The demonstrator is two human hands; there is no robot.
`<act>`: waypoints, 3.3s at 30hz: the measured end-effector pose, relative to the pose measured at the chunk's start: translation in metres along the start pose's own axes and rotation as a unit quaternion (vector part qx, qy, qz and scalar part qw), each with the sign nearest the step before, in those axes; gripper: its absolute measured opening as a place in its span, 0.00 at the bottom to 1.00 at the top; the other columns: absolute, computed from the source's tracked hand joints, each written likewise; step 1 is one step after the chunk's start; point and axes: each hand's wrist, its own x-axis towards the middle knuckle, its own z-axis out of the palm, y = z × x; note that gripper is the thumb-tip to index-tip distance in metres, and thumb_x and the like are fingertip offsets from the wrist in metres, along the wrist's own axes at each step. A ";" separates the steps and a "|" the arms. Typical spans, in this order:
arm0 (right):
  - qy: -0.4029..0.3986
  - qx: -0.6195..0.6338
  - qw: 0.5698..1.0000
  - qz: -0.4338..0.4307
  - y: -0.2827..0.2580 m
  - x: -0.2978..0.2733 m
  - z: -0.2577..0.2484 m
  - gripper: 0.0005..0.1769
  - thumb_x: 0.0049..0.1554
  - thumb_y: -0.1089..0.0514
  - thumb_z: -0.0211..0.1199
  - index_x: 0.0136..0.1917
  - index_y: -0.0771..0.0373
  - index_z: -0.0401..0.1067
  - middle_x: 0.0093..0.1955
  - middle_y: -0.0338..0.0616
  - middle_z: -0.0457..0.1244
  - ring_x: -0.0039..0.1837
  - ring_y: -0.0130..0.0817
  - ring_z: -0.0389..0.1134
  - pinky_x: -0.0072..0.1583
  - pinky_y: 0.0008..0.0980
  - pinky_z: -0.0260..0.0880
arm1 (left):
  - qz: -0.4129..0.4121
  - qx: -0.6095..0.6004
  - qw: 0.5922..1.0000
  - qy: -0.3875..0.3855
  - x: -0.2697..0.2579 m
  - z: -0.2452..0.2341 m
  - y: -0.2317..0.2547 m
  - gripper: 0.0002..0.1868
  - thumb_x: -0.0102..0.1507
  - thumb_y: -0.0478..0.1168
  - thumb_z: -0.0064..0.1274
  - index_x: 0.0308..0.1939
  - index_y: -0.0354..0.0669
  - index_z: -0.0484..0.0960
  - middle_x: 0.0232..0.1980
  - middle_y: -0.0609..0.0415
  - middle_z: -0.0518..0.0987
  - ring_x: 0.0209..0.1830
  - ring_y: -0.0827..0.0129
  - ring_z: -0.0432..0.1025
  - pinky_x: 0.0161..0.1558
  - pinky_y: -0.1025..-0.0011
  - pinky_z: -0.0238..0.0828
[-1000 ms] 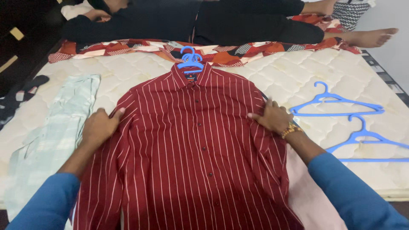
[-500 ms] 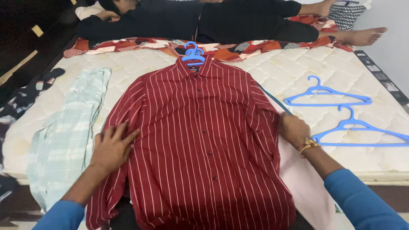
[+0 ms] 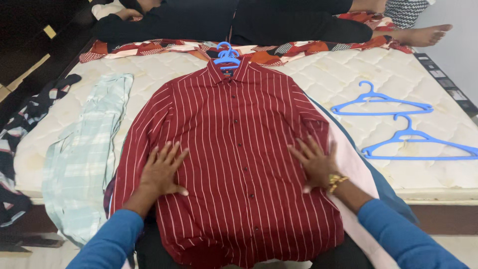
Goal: The person buttons a red striped shirt on a hanger, smooths it, then picks up a light blue checkered shirt, places it on a hanger, and begins buttoning it.
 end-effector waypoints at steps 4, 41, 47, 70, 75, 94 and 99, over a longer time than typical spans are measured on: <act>-0.002 0.026 0.999 0.036 0.037 -0.001 0.031 0.85 0.35 0.10 0.66 0.83 0.40 0.17 0.89 0.36 0.19 0.87 0.45 0.20 0.77 0.72 0.30 | -0.027 -0.050 0.997 0.047 -0.012 0.020 -0.018 0.76 0.42 0.89 0.49 0.82 0.64 0.31 0.86 0.57 0.31 0.85 0.63 0.28 0.81 0.58 0.26; 0.318 0.309 0.894 0.063 0.023 0.005 0.003 0.40 0.52 0.36 0.67 0.72 0.54 0.65 0.85 0.48 0.35 0.83 0.57 0.39 0.72 0.73 0.45 | 0.015 -0.308 0.886 0.346 0.027 0.018 -0.006 0.37 0.61 0.52 0.59 0.71 0.43 0.67 0.74 0.43 0.64 0.77 0.51 0.54 0.75 0.49 0.45; 0.477 0.390 0.785 -0.062 -0.021 0.025 -0.045 0.36 0.55 0.42 0.68 0.69 0.64 0.67 0.83 0.65 0.42 0.80 0.60 0.48 0.75 0.57 0.51 | 0.010 -0.323 0.868 0.377 0.016 0.026 -0.022 0.36 0.60 0.49 0.60 0.70 0.42 0.68 0.73 0.43 0.67 0.75 0.50 0.58 0.74 0.50 0.50; 0.381 0.421 0.787 -0.242 -0.256 0.143 -0.234 0.50 0.53 0.48 0.71 0.78 0.65 0.48 0.78 0.61 0.48 0.80 0.58 0.47 0.76 0.61 0.47 | -0.097 -0.372 0.856 0.345 -0.013 0.101 -0.158 0.43 0.68 0.60 0.48 0.76 0.35 0.55 0.75 0.31 0.61 0.72 0.37 0.58 0.66 0.46 0.58; 0.375 0.357 0.762 -0.388 -0.300 0.161 -0.240 0.45 0.54 0.54 0.71 0.77 0.66 0.51 0.78 0.63 0.49 0.81 0.57 0.47 0.79 0.48 0.48 | -0.138 -0.374 0.853 0.338 -0.007 0.150 -0.188 0.45 0.66 0.63 0.47 0.78 0.38 0.54 0.75 0.33 0.62 0.74 0.40 0.58 0.69 0.47 0.58; 0.384 0.334 0.783 -0.357 -0.351 0.228 -0.282 0.45 0.53 0.53 0.71 0.76 0.67 0.53 0.75 0.66 0.53 0.78 0.60 0.52 0.77 0.50 0.49 | -0.224 -0.331 0.889 0.226 0.062 0.205 -0.248 0.51 0.60 0.61 0.58 0.80 0.50 0.52 0.81 0.39 0.52 0.78 0.34 0.45 0.66 0.31 0.49; 0.296 0.330 0.815 -0.373 -0.370 0.217 -0.298 0.47 0.53 0.55 0.70 0.78 0.62 0.49 0.78 0.62 0.50 0.74 0.59 0.56 0.69 0.48 0.61 | -0.283 -0.380 0.867 0.151 0.074 0.205 -0.256 0.50 0.59 0.60 0.60 0.79 0.53 0.51 0.81 0.41 0.48 0.75 0.30 0.44 0.59 0.26 0.52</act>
